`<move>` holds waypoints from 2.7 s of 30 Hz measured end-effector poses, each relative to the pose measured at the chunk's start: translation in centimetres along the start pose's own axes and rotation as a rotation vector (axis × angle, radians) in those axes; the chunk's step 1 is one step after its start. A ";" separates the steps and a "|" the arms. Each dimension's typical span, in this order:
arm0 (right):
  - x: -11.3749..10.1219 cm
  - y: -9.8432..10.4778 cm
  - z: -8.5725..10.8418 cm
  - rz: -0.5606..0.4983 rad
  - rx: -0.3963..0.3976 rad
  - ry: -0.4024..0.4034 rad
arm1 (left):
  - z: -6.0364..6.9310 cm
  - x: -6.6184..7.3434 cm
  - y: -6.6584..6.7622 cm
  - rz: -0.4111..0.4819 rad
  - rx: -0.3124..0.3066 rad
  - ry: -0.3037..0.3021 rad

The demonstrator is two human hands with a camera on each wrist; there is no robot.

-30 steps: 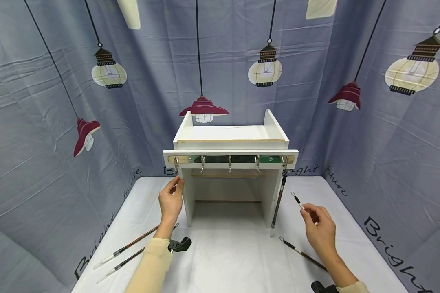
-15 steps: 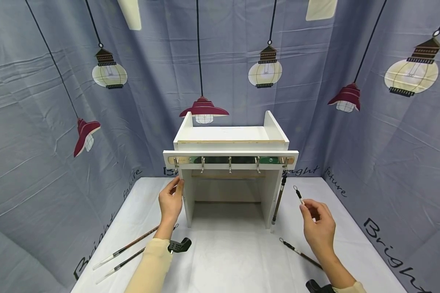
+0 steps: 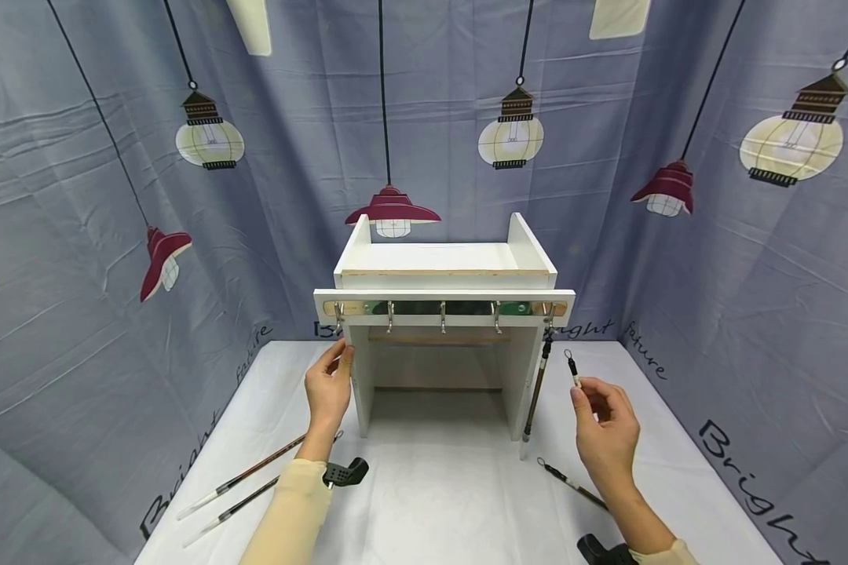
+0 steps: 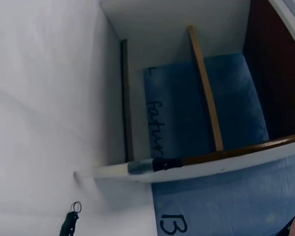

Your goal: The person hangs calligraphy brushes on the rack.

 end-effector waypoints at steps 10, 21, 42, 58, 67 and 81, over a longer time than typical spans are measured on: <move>0.6 -0.9 -0.1 0.008 -0.005 -0.045 | 0.0 0.0 0.0 -0.012 0.003 0.007; 1.2 -2.1 -0.4 -0.110 -0.025 -0.008 | -0.1 0.0 -0.1 0.010 0.000 0.003; -3.8 -4.6 -0.5 -0.139 -0.121 0.057 | -0.1 0.0 -0.1 -0.001 0.002 0.002; -4.7 -6.3 -0.1 -0.140 -0.135 0.043 | -0.2 -0.4 -0.1 0.005 0.003 -0.010; -4.8 -6.7 -0.3 -0.129 -0.142 0.009 | -0.3 -0.4 -0.3 0.004 0.011 -0.002; -4.6 -7.1 -0.3 -0.141 -0.143 0.007 | -0.2 -0.4 -0.2 0.003 0.008 0.000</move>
Point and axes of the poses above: each hand's wrist, its own z-axis away from the middle knuckle, its own y-axis out of the back of the hand, x = y × z, the point moved 2 cm from there along -z, towards the middle knuckle, and after that the axes turned 8 degrees about y, right-handed, at the moved point
